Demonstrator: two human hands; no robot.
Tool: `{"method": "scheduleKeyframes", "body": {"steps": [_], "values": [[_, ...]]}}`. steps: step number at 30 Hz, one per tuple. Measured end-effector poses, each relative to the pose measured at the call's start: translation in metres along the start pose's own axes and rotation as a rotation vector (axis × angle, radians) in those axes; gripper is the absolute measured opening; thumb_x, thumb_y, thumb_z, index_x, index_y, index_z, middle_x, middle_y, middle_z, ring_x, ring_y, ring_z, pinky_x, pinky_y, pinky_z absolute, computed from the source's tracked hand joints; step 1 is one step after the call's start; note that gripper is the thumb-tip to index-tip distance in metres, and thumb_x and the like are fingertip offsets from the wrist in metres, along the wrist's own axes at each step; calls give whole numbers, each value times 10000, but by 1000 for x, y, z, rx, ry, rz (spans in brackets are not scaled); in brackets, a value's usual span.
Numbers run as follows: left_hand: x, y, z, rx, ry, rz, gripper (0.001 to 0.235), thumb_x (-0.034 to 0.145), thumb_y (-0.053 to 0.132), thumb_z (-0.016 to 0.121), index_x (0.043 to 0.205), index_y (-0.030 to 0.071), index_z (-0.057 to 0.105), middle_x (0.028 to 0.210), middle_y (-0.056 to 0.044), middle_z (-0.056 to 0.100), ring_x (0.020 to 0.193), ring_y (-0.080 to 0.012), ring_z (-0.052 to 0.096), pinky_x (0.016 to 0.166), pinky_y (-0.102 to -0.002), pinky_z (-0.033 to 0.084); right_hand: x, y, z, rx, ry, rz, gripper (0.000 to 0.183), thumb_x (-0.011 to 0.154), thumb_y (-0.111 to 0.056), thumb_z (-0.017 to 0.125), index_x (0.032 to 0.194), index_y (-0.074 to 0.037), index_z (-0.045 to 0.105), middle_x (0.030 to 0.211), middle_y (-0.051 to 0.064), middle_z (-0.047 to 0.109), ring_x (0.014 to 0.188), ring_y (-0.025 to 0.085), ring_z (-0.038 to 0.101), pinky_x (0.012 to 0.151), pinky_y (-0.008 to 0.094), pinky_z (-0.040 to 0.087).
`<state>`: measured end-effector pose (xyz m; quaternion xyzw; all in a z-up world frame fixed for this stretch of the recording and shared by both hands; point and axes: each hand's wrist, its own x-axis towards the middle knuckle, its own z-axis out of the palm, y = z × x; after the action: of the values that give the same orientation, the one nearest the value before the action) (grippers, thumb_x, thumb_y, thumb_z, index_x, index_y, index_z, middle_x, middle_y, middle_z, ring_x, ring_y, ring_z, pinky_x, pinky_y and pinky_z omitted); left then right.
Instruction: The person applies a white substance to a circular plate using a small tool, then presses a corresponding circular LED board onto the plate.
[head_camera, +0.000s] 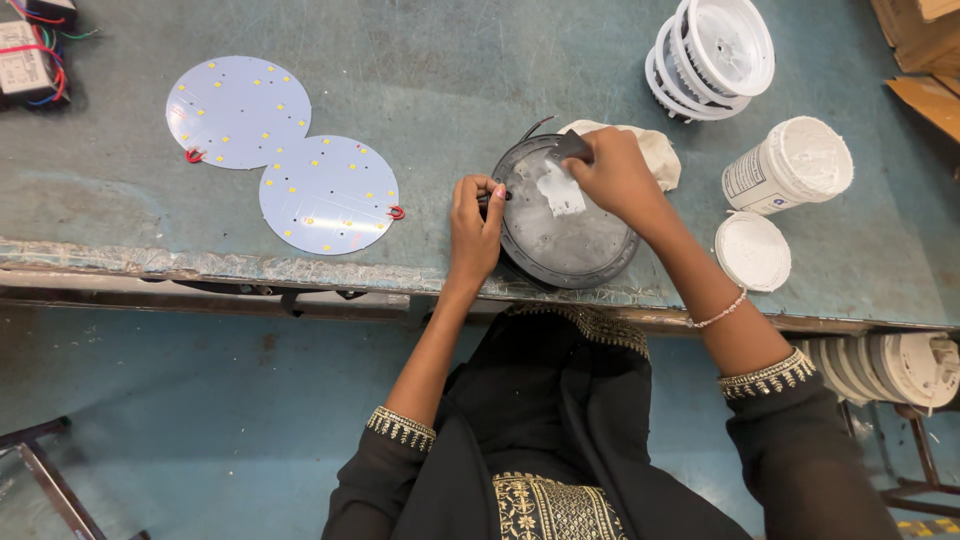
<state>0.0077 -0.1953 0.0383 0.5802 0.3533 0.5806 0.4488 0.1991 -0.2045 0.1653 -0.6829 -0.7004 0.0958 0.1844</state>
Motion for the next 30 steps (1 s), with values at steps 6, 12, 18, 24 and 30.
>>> {"method": "scheduleKeyframes", "body": {"steps": [6,12,18,24,30], "values": [[0,1,-1,23,3,32,247,1065,231,578,1081,-15,577,1084,-140,594,982,-231,634,877,-357,530,2,-4,13,-44,16,-34,152,854,-90,717,917,48,723,773,253,677,702,395,667,654,457,510],[0,3,-1,-3,7,10,241,1065,228,574,1075,-12,566,1073,-139,594,973,-226,632,864,-353,536,1,-31,10,-19,-141,46,171,859,-109,719,930,46,709,770,247,678,681,408,670,666,468,513],[0,3,-2,-18,15,3,227,1067,218,567,1072,-8,570,1033,-128,612,932,-214,645,844,-348,534,-15,-44,8,14,-141,-189,186,808,-20,701,982,32,742,916,240,705,807,409,678,727,461,528],[0,-1,-1,-30,30,22,227,1066,220,570,1069,-7,562,1019,-126,622,928,-214,636,852,-346,526,-42,-41,1,6,-169,-317,427,718,138,560,1062,-23,755,1007,184,733,929,378,686,820,443,546],[0,-2,-1,-23,34,10,233,1064,228,570,1065,-6,567,1034,-130,619,938,-220,636,857,-349,524,-72,-39,-14,-17,-227,-409,441,704,147,557,1074,-18,732,1061,165,723,1052,382,656,922,451,515]]}}
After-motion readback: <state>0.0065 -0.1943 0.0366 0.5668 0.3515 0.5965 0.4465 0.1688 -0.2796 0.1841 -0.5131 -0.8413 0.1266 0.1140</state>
